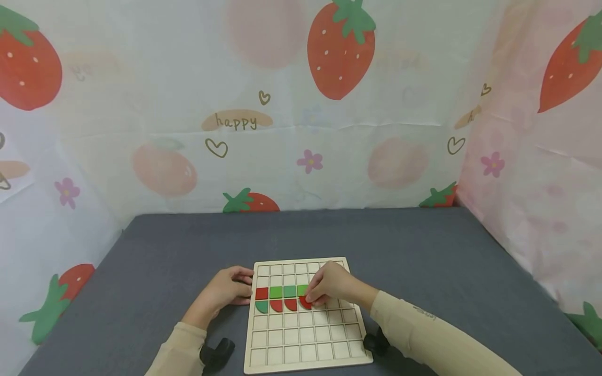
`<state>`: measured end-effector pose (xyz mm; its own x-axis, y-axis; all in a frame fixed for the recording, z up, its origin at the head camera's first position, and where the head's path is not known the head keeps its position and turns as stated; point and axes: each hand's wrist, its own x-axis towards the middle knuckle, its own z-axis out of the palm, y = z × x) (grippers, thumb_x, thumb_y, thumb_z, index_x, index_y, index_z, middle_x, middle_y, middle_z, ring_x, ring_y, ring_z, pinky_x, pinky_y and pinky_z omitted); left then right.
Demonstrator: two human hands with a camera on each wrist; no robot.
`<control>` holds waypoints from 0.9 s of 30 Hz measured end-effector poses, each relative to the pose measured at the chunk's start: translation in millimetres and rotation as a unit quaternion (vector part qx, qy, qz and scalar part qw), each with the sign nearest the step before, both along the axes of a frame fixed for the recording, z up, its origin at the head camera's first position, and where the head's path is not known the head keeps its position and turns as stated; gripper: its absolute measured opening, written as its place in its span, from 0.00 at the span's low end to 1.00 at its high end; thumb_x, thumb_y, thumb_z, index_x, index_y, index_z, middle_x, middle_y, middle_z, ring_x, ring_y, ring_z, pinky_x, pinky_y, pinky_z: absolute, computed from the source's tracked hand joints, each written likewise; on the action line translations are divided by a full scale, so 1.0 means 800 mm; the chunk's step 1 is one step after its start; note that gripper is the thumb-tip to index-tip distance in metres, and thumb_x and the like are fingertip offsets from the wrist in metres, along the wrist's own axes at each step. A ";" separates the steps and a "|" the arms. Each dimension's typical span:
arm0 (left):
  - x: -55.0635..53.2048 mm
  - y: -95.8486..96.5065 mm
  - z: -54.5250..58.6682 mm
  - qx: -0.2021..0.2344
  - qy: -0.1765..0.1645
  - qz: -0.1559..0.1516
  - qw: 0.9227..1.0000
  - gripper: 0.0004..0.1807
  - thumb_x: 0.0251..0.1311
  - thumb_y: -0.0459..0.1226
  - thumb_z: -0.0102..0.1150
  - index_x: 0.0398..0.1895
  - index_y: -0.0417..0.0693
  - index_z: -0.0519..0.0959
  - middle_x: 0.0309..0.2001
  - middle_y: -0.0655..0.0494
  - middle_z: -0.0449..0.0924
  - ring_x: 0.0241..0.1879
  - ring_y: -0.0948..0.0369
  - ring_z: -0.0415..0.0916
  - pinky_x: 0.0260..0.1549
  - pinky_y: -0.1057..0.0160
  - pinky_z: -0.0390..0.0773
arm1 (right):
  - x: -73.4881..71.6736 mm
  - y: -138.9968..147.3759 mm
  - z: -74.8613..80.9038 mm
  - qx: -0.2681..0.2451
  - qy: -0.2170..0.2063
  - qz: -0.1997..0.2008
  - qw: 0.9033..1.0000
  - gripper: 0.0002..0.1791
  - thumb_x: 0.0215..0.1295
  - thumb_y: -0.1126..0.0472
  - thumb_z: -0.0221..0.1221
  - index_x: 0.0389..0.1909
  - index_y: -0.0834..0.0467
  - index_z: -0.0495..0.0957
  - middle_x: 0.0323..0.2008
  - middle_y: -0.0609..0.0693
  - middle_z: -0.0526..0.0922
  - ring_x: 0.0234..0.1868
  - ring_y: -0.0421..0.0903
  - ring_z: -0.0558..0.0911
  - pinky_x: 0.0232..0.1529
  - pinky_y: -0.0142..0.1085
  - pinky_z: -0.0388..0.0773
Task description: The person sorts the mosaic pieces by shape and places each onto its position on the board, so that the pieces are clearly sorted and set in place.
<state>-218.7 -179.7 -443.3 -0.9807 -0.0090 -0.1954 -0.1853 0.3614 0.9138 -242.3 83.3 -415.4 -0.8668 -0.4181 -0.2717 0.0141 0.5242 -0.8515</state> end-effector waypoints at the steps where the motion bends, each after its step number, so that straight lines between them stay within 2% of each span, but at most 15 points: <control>1: 0.000 0.000 0.000 0.000 0.000 0.000 1.000 0.26 0.55 0.23 0.61 0.60 0.32 0.74 0.45 0.42 0.76 0.35 0.58 0.82 0.33 0.59 0.88 | 0.001 -0.001 0.000 0.004 0.004 0.001 1.000 0.03 0.52 0.73 0.70 0.29 0.66 0.87 0.25 0.54 0.88 0.21 0.42 0.85 0.29 0.35 0.87; 15: 0.001 0.000 0.000 0.004 0.002 0.000 1.000 0.26 0.54 0.23 0.60 0.59 0.32 0.74 0.44 0.43 0.75 0.35 0.58 0.82 0.32 0.59 0.88 | 0.007 -0.011 0.004 0.068 0.069 0.009 0.995 0.04 0.49 0.72 0.72 0.22 0.63 0.86 0.20 0.52 0.86 0.19 0.43 0.85 0.25 0.32 0.85; 24: 0.001 0.001 -0.002 0.007 0.001 0.000 1.000 0.26 0.54 0.23 0.61 0.59 0.32 0.74 0.45 0.42 0.76 0.36 0.58 0.82 0.33 0.58 0.88 | 0.008 -0.009 -0.001 0.080 0.101 0.020 0.992 0.07 0.48 0.72 0.72 0.18 0.61 0.85 0.17 0.50 0.85 0.16 0.40 0.81 0.24 0.31 0.83; 27: 0.001 0.001 -0.003 0.008 -0.001 -0.002 1.000 0.26 0.55 0.23 0.61 0.59 0.32 0.74 0.45 0.42 0.75 0.36 0.58 0.82 0.33 0.58 0.88 | 0.007 -0.004 0.001 0.072 0.095 0.022 0.993 0.06 0.49 0.72 0.72 0.20 0.61 0.85 0.19 0.50 0.85 0.17 0.41 0.82 0.25 0.32 0.84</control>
<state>-218.0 -178.6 -445.6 -0.9805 -0.0029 -0.1966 -0.1853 0.3481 0.9190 -236.4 80.2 -414.6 -0.8903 -0.4249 -0.1638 -0.1654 0.6369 -0.7530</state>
